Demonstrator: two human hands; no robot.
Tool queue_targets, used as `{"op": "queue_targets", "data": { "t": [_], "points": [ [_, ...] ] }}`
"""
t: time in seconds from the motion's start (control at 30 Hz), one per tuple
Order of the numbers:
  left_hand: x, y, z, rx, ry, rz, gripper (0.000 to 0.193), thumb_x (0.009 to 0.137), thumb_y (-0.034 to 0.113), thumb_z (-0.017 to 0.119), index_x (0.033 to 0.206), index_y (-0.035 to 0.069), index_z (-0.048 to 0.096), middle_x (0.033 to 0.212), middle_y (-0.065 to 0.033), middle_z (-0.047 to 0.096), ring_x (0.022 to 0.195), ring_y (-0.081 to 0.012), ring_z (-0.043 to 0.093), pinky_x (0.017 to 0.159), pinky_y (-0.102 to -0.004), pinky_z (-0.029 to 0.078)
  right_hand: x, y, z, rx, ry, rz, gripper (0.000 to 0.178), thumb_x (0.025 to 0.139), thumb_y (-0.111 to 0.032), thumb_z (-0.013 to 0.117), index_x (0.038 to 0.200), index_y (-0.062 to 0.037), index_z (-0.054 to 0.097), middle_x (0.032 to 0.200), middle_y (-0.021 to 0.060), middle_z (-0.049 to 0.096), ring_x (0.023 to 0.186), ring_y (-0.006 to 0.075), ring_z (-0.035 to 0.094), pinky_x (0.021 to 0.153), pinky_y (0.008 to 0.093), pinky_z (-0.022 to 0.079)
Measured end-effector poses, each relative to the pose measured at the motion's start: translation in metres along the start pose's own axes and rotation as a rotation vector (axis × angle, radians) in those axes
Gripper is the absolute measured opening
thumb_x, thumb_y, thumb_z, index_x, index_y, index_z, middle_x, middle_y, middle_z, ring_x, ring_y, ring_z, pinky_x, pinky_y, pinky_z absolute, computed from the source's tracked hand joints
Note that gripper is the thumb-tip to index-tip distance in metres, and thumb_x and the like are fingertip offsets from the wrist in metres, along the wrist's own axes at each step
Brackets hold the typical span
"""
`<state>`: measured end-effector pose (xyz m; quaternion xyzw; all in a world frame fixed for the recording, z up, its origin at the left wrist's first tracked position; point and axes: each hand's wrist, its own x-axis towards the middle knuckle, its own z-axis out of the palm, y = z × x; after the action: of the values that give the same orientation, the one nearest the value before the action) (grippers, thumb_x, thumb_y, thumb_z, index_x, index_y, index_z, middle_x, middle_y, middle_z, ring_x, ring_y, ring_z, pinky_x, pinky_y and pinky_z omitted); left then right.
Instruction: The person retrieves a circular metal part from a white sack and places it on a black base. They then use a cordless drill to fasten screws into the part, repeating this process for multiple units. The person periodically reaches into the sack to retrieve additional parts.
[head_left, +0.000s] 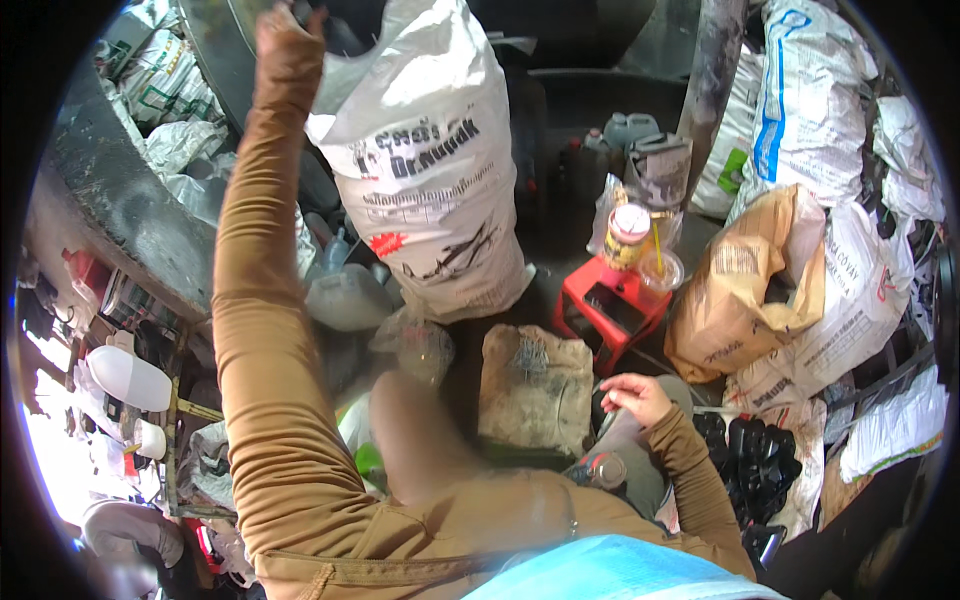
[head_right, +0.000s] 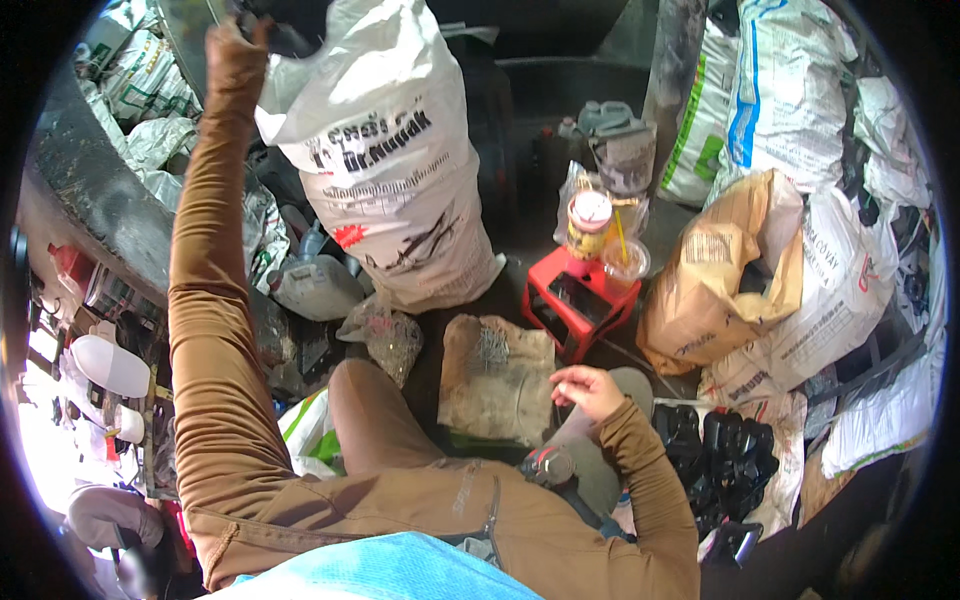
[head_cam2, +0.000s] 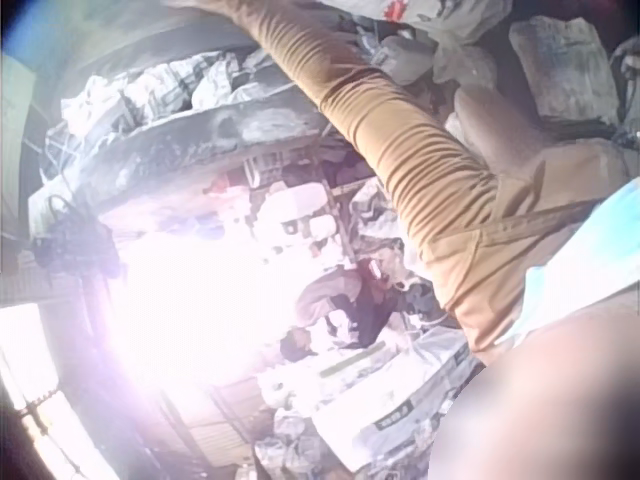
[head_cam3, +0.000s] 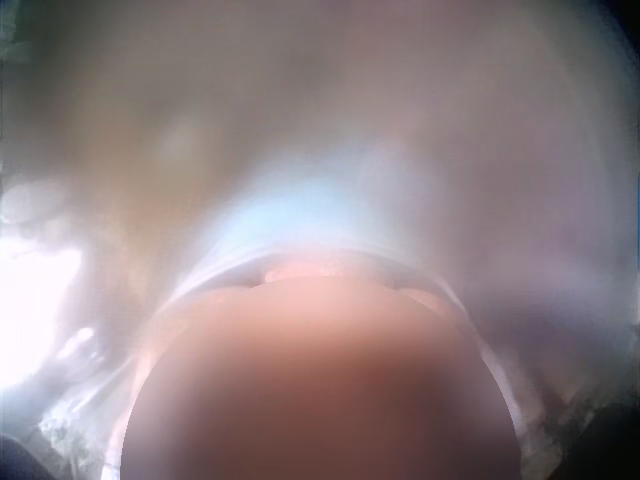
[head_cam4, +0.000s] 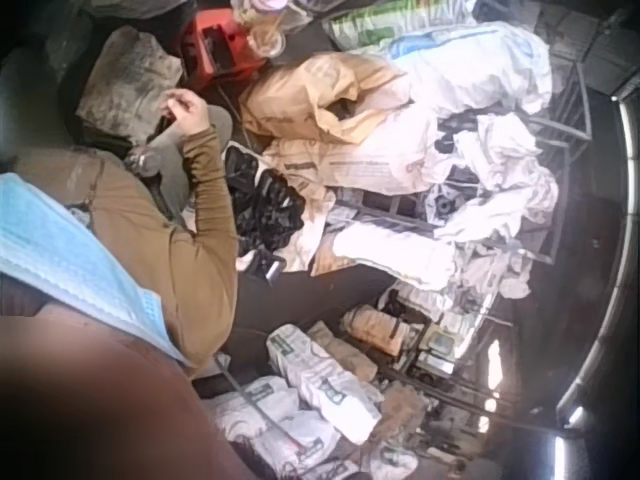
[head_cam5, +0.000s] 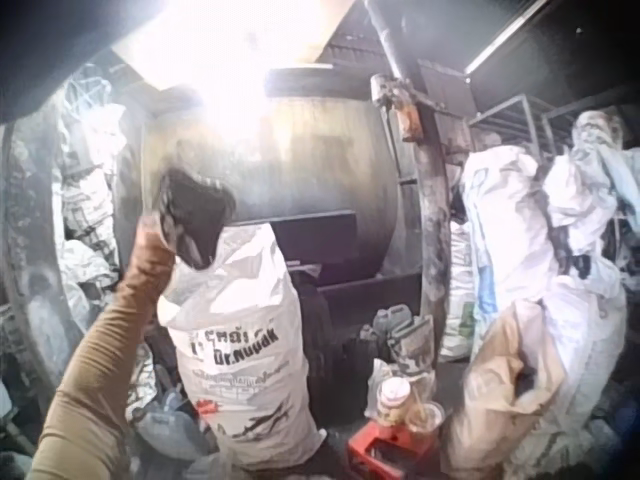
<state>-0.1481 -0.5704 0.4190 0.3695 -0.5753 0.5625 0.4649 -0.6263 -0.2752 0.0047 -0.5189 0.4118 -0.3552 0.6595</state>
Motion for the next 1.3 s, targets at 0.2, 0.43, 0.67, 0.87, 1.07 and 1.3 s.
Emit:
{"op": "queue_targets", "data": {
  "t": [0.2,0.43,0.67,0.87,1.07,1.3],
  "points": [
    [0.005,0.082,-0.118,-0.913,-0.372,-0.199,0.042,0.074,0.003,0.071,0.114,0.003,0.056,0.107,-0.0090,0.055,0.095,-0.0213,0.059,0.083,-0.0301,0.050,-0.010,-0.008,-0.006,0.064,0.038,0.003,0.020,0.088,-0.007,0.059,0.107,-0.0013,0.061,0.083,0.0075,0.066,0.075,0.0153,0.063,0.072,0.0307,0.053],
    [-0.233,0.243,-0.235,-1.080,-1.246,0.170,0.048,0.072,0.012,0.074,0.115,0.001,0.055,0.109,-0.0170,0.057,0.101,-0.0334,0.057,0.087,-0.0378,0.050,-0.027,-0.006,-0.015,0.124,0.101,-0.014,0.022,0.091,-0.009,0.056,0.110,-0.0010,0.061,0.087,0.0077,0.066,0.079,0.0164,0.065,0.076,0.0302,0.053],
    [-0.374,0.328,-0.272,-1.204,-1.558,0.299,0.052,0.073,0.015,0.072,0.119,0.000,0.053,0.116,-0.0167,0.051,0.109,-0.0335,0.051,0.089,-0.0383,0.048,-0.030,-0.009,-0.013,0.139,0.095,-0.023,0.022,0.091,-0.009,0.056,0.110,-0.0012,0.061,0.088,0.0067,0.066,0.080,0.0161,0.064,0.076,0.0297,0.052],
    [-0.421,0.344,-0.259,-1.136,-1.539,0.235,0.058,0.070,0.019,0.075,0.120,0.001,0.052,0.116,-0.0148,0.051,0.110,-0.0330,0.051,0.093,-0.0389,0.044,-0.021,-0.008,-0.011,0.122,0.064,-0.024,0.021,0.091,-0.009,0.055,0.110,-0.0010,0.061,0.088,0.0072,0.066,0.080,0.0169,0.064,0.076,0.0298,0.053],
    [-0.450,0.352,-0.258,-1.154,-1.535,0.215,0.059,0.070,0.021,0.075,0.121,0.001,0.053,0.116,-0.0144,0.051,0.110,-0.0331,0.051,0.093,-0.0384,0.044,-0.015,-0.009,-0.008,0.113,0.055,-0.003,0.021,0.091,-0.008,0.055,0.110,-0.0004,0.061,0.088,0.0081,0.065,0.080,0.0176,0.064,0.076,0.0303,0.053],
    [-0.382,0.332,-0.286,-0.962,-1.523,0.013,0.066,0.072,0.027,0.076,0.126,0.002,0.047,0.129,-0.0160,0.047,0.120,-0.0332,0.046,0.099,-0.0382,0.041,-0.002,-0.004,-0.003,0.079,0.026,-0.006,0.026,0.090,-0.010,0.055,0.113,0.0017,0.059,0.091,0.0096,0.064,0.081,0.0191,0.063,0.077,0.0323,0.051]
  ]
}}
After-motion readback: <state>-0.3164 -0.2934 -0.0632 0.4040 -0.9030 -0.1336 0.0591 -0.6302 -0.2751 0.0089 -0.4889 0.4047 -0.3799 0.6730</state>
